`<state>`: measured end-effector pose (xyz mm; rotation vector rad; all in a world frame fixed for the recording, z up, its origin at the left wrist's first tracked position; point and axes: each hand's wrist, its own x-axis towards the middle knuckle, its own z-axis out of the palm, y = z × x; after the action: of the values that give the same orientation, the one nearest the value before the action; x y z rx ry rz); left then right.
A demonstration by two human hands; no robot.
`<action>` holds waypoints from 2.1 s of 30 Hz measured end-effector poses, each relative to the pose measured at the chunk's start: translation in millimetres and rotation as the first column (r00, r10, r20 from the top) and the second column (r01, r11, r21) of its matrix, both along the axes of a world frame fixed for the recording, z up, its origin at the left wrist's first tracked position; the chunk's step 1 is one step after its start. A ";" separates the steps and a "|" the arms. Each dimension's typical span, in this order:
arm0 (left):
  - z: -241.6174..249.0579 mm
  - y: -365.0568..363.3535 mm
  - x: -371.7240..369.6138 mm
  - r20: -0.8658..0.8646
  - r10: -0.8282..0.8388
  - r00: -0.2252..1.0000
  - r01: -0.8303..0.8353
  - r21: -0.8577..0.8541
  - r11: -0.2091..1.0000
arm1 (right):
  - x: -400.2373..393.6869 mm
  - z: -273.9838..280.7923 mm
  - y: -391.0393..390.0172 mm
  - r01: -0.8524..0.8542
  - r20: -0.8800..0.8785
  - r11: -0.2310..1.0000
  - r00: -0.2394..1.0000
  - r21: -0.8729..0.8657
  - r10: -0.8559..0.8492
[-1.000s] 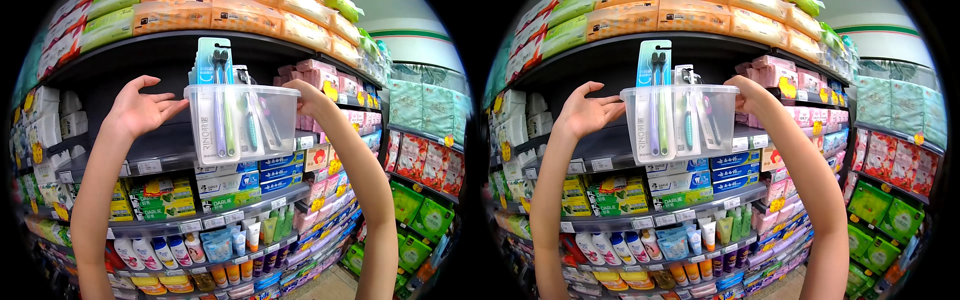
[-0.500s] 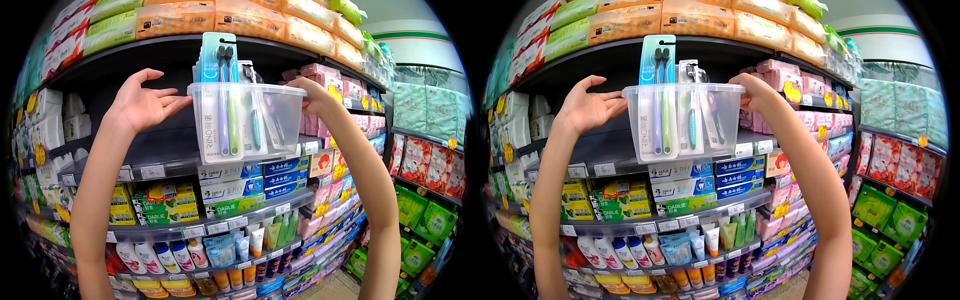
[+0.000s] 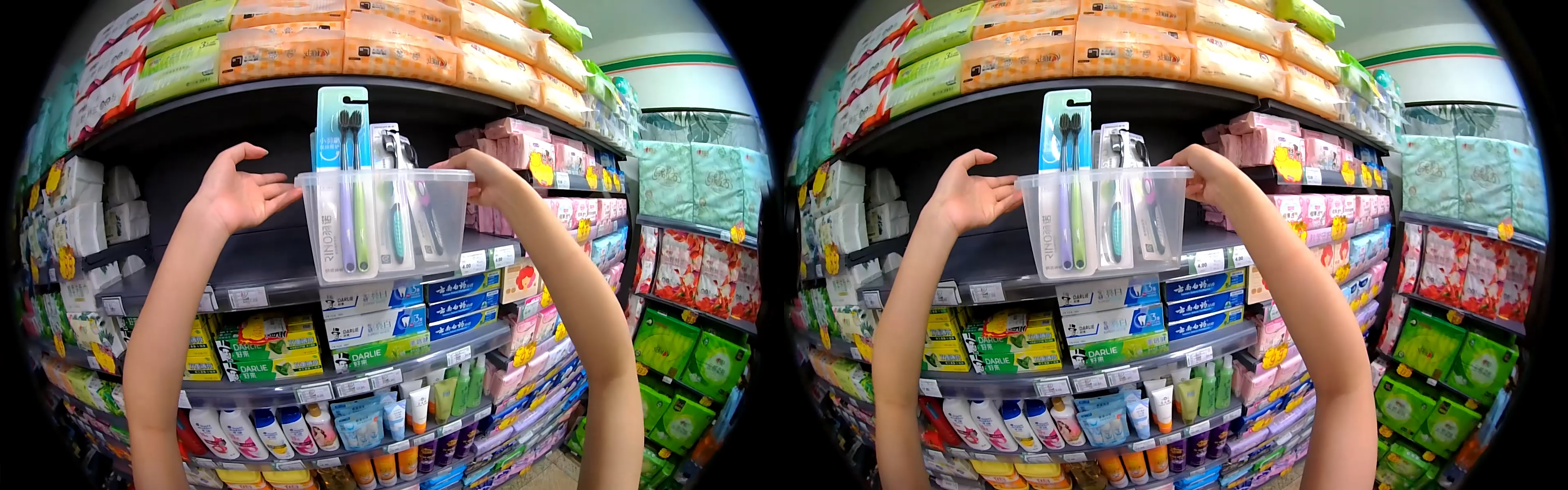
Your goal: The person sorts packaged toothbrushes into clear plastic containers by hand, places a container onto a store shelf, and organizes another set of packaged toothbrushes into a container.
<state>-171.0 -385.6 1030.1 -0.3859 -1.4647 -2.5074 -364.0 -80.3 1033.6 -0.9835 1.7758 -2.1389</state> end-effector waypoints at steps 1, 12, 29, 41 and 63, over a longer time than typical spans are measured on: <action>-0.8 -2.0 -2.2 -0.007 0.017 1.000 -0.017 -0.012 1.000 | -1.3 -0.9 -1.5 0.013 -0.024 1.000 1.000 0.008 -0.013; -16.0 23.5 4.8 -0.173 0.251 0.952 -0.270 -0.097 0.958 | 11.6 -5.3 -5.9 0.114 -0.026 0.994 0.993 -0.007 -0.114; -60.8 56.8 -10.6 -0.642 0.463 0.611 -0.779 -0.386 0.494 | -8.4 2.5 -5.2 0.000 0.074 1.000 0.997 -0.019 0.002; -63.0 66.8 -14.3 -0.682 0.432 0.590 -0.792 -0.383 0.476 | 29.0 -13.1 27.9 -0.056 -0.116 0.997 0.992 -0.057 0.049; -63.1 71.7 -5.8 -0.703 0.508 0.498 -0.864 -0.450 0.224 | 63.2 -57.5 29.6 0.315 -0.660 0.939 0.678 -0.136 -0.323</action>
<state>-176.8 -313.9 967.0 -0.2301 -1.8593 -0.8517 -300.8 -50.7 976.1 -1.7460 2.4139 -2.1248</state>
